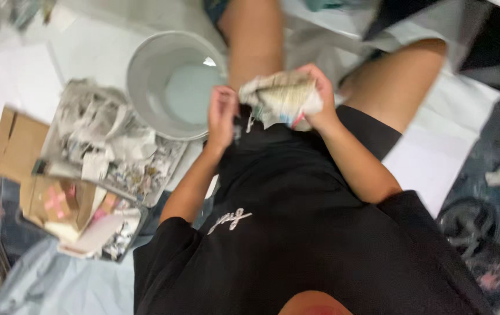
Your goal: The person sits on the floor and wraps various ceramic dishes, including plates and cups, with newspaper. They fold the paper around each item and place the wrapped items on a nearby shelf.
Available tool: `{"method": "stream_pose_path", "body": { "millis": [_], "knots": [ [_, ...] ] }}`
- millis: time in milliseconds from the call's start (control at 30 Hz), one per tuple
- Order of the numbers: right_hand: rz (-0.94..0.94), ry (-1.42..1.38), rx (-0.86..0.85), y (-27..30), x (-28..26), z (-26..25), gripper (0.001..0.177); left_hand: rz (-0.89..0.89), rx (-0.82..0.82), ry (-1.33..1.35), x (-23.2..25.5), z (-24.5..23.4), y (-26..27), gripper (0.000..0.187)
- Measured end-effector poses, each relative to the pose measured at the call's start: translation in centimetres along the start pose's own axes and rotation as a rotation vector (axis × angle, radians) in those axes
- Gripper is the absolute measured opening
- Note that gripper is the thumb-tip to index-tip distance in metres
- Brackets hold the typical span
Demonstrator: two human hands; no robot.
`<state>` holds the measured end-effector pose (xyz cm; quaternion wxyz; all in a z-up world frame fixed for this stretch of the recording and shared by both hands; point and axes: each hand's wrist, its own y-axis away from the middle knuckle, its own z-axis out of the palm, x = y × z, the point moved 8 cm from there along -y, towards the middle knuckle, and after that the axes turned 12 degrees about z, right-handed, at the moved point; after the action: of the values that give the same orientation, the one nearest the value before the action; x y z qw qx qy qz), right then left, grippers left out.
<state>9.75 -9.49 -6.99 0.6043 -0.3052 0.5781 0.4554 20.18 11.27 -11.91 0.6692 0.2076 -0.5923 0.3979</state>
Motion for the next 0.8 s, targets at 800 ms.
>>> {"method": "stream_pose_path", "body": {
  "millis": [800],
  "knots": [
    [-0.17,-0.327,0.235,2.9,5.7,-10.6,0.051,-0.075,-0.233,0.197,-17.2,10.7,-3.0,0.032]
  ]
}}
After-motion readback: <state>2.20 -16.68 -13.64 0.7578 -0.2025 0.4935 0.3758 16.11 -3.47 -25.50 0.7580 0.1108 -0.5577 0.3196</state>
